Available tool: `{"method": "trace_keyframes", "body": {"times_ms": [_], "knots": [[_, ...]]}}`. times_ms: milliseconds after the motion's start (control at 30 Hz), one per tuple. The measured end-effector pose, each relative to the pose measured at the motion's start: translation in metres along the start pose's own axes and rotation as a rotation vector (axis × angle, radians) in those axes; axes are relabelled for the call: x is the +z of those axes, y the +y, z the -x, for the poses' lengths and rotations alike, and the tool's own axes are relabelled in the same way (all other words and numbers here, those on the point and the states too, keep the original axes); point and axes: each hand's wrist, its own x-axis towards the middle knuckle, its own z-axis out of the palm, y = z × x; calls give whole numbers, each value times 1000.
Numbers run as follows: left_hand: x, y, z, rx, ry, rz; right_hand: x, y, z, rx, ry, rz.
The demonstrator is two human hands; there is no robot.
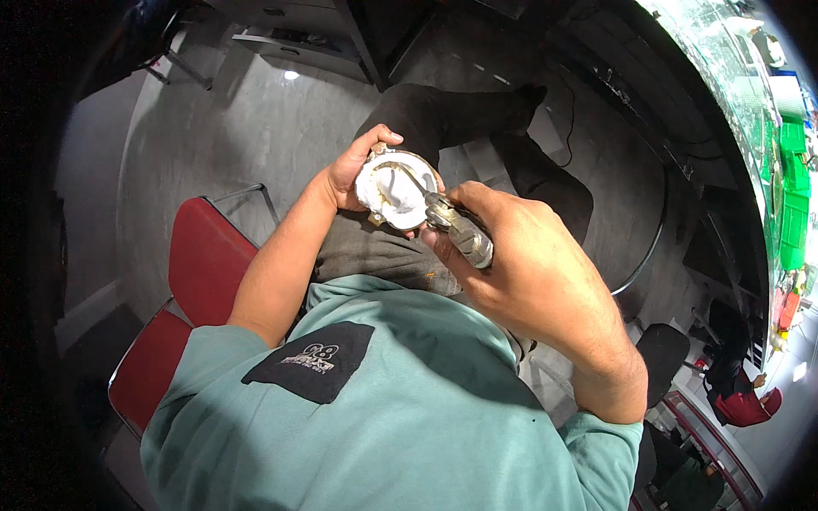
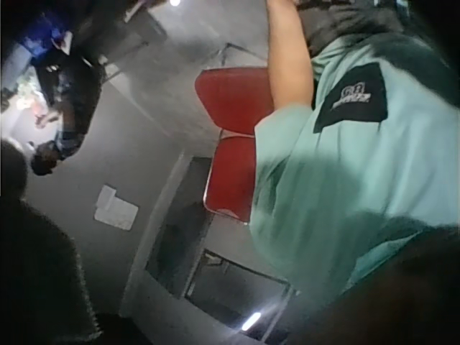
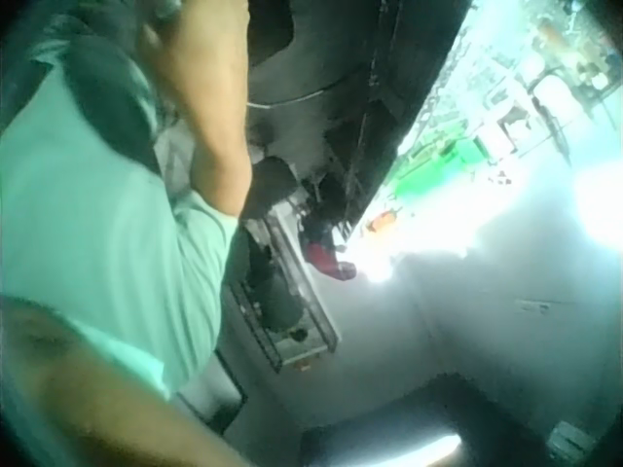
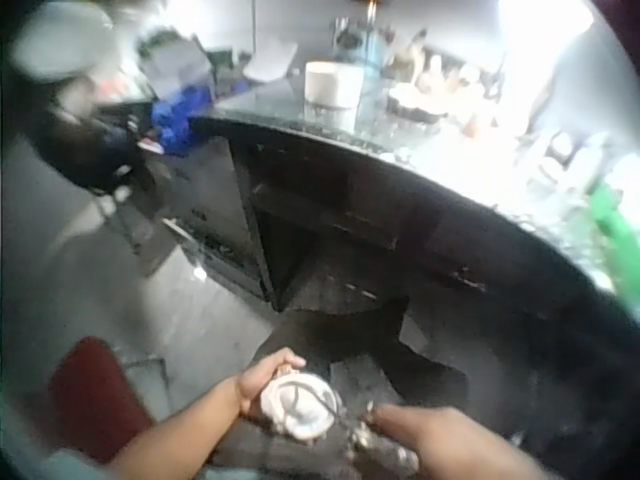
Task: Using an air gun to clean a dental model and then applying a coating with a brush at a laboratory bench.
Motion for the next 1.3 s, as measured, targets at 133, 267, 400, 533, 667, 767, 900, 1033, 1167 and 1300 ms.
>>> {"method": "trace_keyframes", "body": {"times_ms": [133,267,400,533,667,767,900,1033,1167,1300], "knots": [[-1,2,1,-17,-5,-7,-4,3,3,20,5,14],[-1,2,0,-51,-38,-16,-8,4,7,44,12,19],[3,1,1,-18,-31,25,-10,6,10,66,-4,28],[4,2,3,-10,-35,17,-11,8,13,52,-3,3],[4,1,2,-3,-25,9,-11,9,13,56,-22,-9],[6,0,2,10,-19,1,-10,9,13,67,-29,-18],[9,0,4,14,-3,-28,-9,8,11,69,-41,-26],[12,-2,5,33,58,-34,-11,8,11,65,-57,-43],[9,-3,4,59,-13,-47,-19,12,16,92,-79,-18],[4,-1,3,43,-109,-47,-26,17,23,93,-77,-36]]}}
